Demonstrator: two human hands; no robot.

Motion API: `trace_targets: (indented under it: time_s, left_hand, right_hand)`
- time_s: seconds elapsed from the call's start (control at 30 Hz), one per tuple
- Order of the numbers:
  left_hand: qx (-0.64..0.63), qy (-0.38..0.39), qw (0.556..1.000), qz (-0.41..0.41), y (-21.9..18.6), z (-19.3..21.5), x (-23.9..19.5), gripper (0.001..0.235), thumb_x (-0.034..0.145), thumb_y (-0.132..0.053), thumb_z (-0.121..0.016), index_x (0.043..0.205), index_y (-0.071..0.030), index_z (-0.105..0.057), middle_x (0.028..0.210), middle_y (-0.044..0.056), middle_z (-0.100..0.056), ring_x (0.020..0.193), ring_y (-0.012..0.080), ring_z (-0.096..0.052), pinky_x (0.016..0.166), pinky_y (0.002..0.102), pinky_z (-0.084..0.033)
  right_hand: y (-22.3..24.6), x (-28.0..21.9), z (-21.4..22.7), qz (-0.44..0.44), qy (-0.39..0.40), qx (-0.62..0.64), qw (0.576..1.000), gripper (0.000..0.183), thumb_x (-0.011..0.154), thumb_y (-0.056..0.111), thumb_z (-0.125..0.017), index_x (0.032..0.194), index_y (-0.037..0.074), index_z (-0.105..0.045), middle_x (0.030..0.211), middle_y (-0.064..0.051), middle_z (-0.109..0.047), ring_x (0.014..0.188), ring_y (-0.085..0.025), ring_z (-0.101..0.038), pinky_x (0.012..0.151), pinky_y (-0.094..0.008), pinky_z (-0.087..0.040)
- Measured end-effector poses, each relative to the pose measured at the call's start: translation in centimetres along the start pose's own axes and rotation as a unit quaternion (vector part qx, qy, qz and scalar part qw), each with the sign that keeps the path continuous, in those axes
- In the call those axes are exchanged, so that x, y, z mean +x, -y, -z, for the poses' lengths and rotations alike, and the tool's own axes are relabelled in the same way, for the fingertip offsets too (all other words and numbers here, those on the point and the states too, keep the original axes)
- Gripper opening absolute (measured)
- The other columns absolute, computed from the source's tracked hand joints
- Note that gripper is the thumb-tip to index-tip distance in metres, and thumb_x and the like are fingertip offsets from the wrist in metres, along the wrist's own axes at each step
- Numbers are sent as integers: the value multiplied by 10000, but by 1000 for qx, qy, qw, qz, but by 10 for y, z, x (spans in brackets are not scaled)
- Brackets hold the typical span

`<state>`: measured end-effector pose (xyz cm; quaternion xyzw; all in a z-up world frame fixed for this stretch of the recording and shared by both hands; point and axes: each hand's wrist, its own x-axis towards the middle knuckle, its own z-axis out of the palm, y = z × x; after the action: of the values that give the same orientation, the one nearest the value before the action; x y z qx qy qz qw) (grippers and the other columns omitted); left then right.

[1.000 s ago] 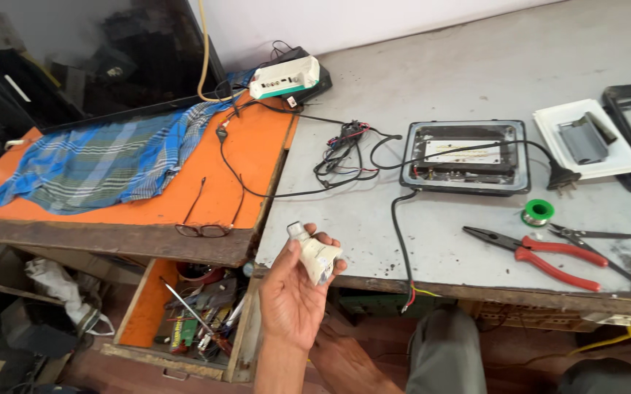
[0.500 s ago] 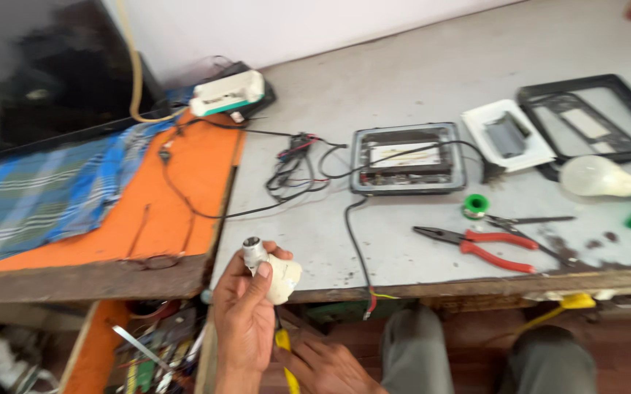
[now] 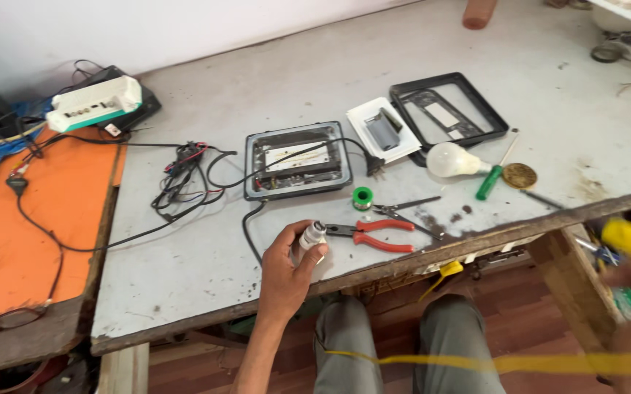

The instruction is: The person disassembles a light bulb base using pliers and a screwdriver, then uses a yellow test pen to check internal contacts. They remove the internal circuit board and inspect it.

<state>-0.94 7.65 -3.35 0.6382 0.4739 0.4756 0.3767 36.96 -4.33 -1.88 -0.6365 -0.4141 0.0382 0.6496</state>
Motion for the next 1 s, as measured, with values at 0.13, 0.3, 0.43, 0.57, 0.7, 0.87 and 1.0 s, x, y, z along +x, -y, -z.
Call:
trace_targets:
  time_s: [0.13, 0.3, 0.43, 0.57, 0.7, 0.87, 1.0]
  left_hand:
    - [-8, 0, 1000, 22, -3, -3, 0, 368, 862, -136, -756, 1205, -32, -669, 1044, 71, -761, 963, 148, -701, 874, 282, -551]
    - [-43, -2, 998, 41, 0, 0, 0, 400, 850, -121, -774, 1215, -24, -640, 1103, 80, -731, 999, 155, -701, 882, 298, -573]
    - [-65, -9, 998, 24, 3, -1, -2, 412, 854, -118, -784, 1220, 2, -640, 1123, 117, -727, 1047, 178, -706, 940, 312, -574]
    - [-75, -20, 996, 42, 8, 0, -4, 380, 876, -136, -763, 1216, -1, -659, 1129, 132, -739, 1074, 192, -717, 980, 330, -585]
    - [-93, -13, 995, 38, 10, 1, -4, 400, 872, -133, -752, 1238, -9, -646, 1154, 134, -728, 1109, 194, -709, 1003, 335, -578]
    - [-112, 4, 993, 49, 9, -1, -4, 404, 880, -178, -747, 1237, -17, -645, 1148, 129, -725, 1078, 195, -716, 951, 337, -617]
    - [-109, 13, 994, 22, 5, 1, -5, 395, 921, -199, -736, 1254, -10, -635, 1151, 115, -725, 1085, 171, -694, 938, 308, -586]
  right_hand:
    - [23, 45, -13, -2, 39, -15, 999, 331, 1225, 284, -379, 1278, -9, -523, 944, -78, -576, 801, -134, -590, 733, -253, -544]
    - [38, 54, -37, 4, 58, -26, 998, 362, 1218, 281, -393, 1278, -59, -500, 911, -106, -572, 735, -135, -591, 686, -265, -542]
    - [42, 54, -43, 26, 65, -61, 996, 339, 1206, 240, -426, 1250, -84, -514, 910, -133, -581, 736, -156, -603, 672, -278, -549]
    - [46, 55, -47, 29, 63, -71, 995, 325, 1204, 225, -435, 1249, -85, -521, 909, -135, -591, 735, -158, -611, 668, -280, -552]
    - [44, 53, -46, 32, 68, -80, 994, 325, 1203, 224, -429, 1245, -85, -521, 910, -127, -581, 734, -152, -607, 669, -273, -547]
    - [27, 57, -48, 13, 60, -92, 994, 318, 1204, 226, -438, 1251, -70, -544, 907, -139, -592, 731, -176, -607, 664, -294, -550]
    - [26, 32, -53, -49, 58, 40, 996, 307, 1177, 215, -448, 1230, -70, -550, 906, -175, -614, 732, -215, -639, 663, -336, -582]
